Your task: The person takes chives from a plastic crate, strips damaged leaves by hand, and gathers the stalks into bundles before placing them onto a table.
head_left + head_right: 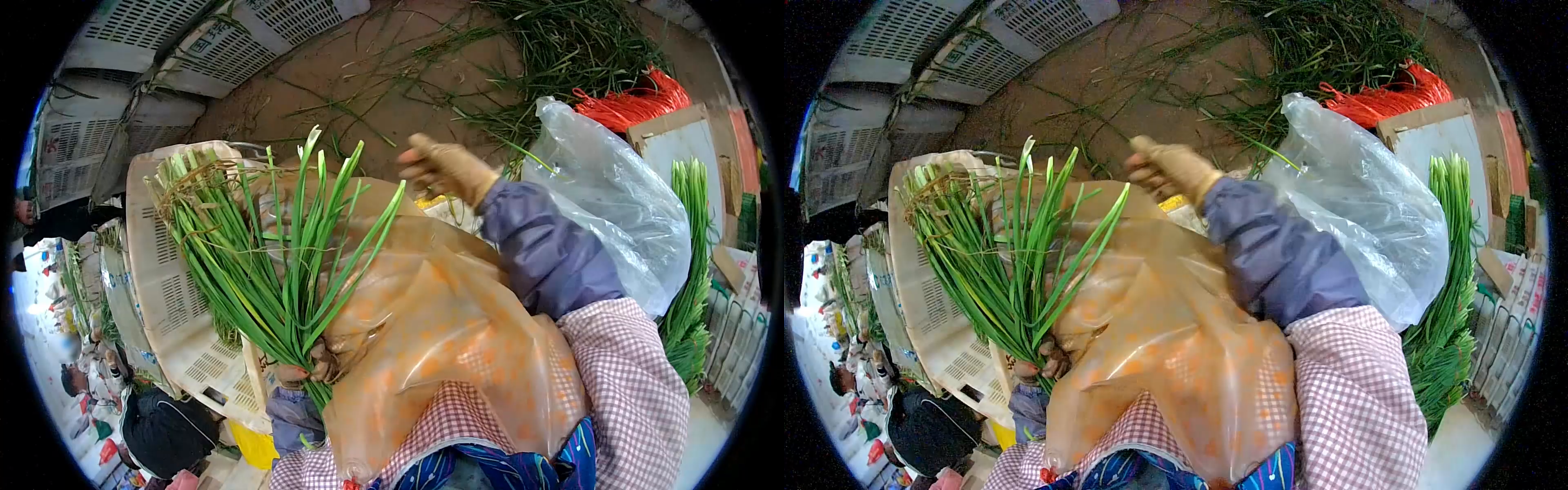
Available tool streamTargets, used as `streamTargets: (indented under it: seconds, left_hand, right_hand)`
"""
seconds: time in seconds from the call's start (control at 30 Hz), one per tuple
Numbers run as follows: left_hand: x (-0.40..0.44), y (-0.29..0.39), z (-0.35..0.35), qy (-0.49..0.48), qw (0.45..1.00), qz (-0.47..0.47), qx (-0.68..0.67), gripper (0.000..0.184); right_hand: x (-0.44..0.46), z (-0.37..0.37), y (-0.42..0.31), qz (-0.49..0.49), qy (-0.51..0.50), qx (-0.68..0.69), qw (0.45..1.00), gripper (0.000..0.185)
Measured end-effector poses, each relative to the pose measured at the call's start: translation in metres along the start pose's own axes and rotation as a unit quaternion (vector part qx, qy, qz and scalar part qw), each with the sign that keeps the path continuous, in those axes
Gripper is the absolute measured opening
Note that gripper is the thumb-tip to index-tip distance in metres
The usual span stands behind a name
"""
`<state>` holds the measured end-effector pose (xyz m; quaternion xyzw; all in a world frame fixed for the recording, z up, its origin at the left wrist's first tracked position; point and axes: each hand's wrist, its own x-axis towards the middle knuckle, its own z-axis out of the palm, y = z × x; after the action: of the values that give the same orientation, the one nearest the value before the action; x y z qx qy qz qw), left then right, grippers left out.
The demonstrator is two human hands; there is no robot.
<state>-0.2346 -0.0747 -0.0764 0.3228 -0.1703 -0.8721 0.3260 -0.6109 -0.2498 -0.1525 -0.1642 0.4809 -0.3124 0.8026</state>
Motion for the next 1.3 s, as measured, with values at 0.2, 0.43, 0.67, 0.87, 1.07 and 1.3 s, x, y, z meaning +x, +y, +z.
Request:
streamTargets:
  seconds: [0.2,0.43,0.67,0.87,1.07,1.3]
  left_hand:
    - [0.000,-0.004,-0.001,-0.002,1.000,0.005,-0.008,0.058]
    - [-0.001,-0.009,-0.007,-0.015,1.000,0.016,-0.015,0.058]
    - [-0.002,-0.011,-0.008,-0.028,0.999,0.019,-0.017,0.058]
    - [0.001,-0.013,-0.007,-0.031,0.999,0.023,-0.021,0.058]
    - [0.000,-0.015,-0.012,-0.034,0.999,0.029,-0.027,0.058]
    - [0.001,-0.018,-0.015,-0.042,0.998,0.036,-0.029,0.058]
  right_hand:
    - [-0.008,0.052,0.037,-0.004,-0.128,0.148,0.981,0.024]
    - [-0.019,0.050,0.024,-0.138,-0.157,0.294,0.933,0.027]
    - [-0.016,-0.033,-0.054,-0.308,0.111,-0.023,0.945,0.010]
    - [-0.025,0.068,-0.025,-0.105,-0.006,0.012,0.994,0.024]
    - [-0.015,0.069,0.001,-0.136,0.058,0.206,0.967,0.024]
    - [-0.008,0.049,0.004,-0.451,0.158,-0.135,0.868,0.029]
